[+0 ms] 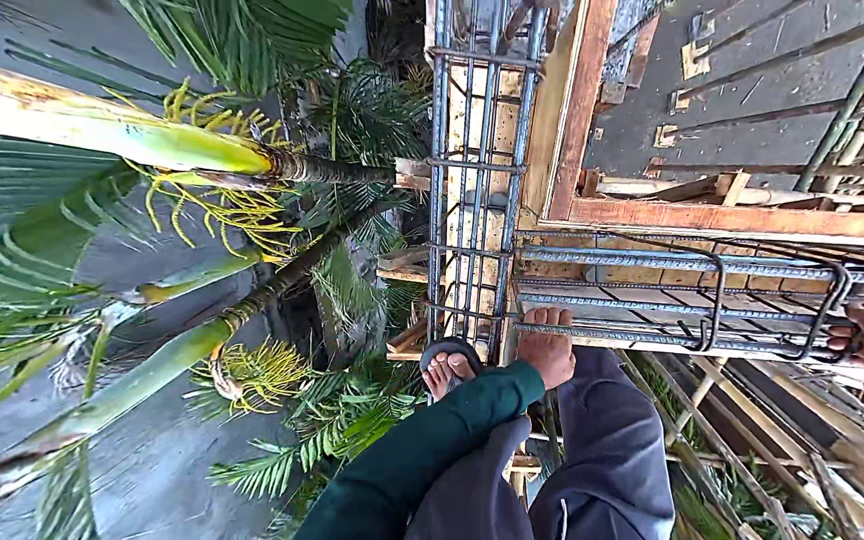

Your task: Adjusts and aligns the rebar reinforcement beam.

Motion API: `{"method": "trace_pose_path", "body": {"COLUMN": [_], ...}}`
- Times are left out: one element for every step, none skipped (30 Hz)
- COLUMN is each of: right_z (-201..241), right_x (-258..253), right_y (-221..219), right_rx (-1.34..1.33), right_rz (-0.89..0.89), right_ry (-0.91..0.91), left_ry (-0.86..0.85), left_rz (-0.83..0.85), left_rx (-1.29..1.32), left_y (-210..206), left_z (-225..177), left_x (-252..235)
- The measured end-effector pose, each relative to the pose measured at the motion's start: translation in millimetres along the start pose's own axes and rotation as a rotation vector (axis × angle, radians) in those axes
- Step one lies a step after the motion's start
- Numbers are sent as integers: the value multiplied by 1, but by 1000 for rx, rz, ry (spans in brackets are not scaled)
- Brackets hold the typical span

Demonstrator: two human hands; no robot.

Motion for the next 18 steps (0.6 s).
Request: {"method": "trace_pose_path", "body": {"right_z": [-1, -2, -4, -4, -3, 0, 5, 7, 5, 3, 5, 9, 9, 7, 7, 7, 6, 5], "right_x": [-1, -2, -3, -5, -7, -8, -9, -8, -5, -4, -5, -8, -9, -8, -9, -11, -12, -10], "right_y": [0, 0, -1, -1, -1, -2, -6, -9, -8, -3, -2, -7, -11, -11, -9, -9, -8, -8], "right_rx": [3, 4, 5, 6, 14, 27, 38, 47, 59, 69, 65, 53, 47, 44, 43, 36, 31, 30], "right_rz": [0, -2, -6, -13, -13, -9, 3, 11, 4, -13, -27, -30, -27, -26, -29, -34, -35, -32], "right_ry": [0, -4, -8, -7, -9, -7, -3, 0, -4, -11, -17, -19, -24, -32, -32, -26, -24, -27], "left_ry": [12, 26, 39, 50, 66, 78, 90, 88, 79, 61, 46, 31, 22, 13, 7, 1, -6, -5], "left_rz": [6, 9, 22, 49, 60, 42, 23, 4, -8, -30, -60, -92, -102, -100, -96, -76, -62, -35], "left_rx": [1, -8, -15, -9, 19, 58, 81, 89, 78, 66, 52, 46, 35, 30, 29, 28, 26, 19], "left_y": [2, 5, 8, 11, 14, 18, 21, 20, 16, 11, 9, 9, 10, 9, 10, 12, 11, 10], "left_z": [-3, -5, -6, -8, -11, -14, -14, -11, -11, -14, -16, -14, -12, -11, -13, -14, -14, -14], "left_x": [1, 1, 2, 4, 8, 12, 13, 11, 10, 8, 5, 3, 4, 7, 9, 8, 9, 11]}}
Point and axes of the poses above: each hand's wrist, its own x-axis away from the middle knuckle, its own y-axis out of the back of the hand, z = x × y, the point moved 4 cm from there along -x, towards the middle knuckle, and after that the axes turned 14 degrees about y, right-handed, at the moved point
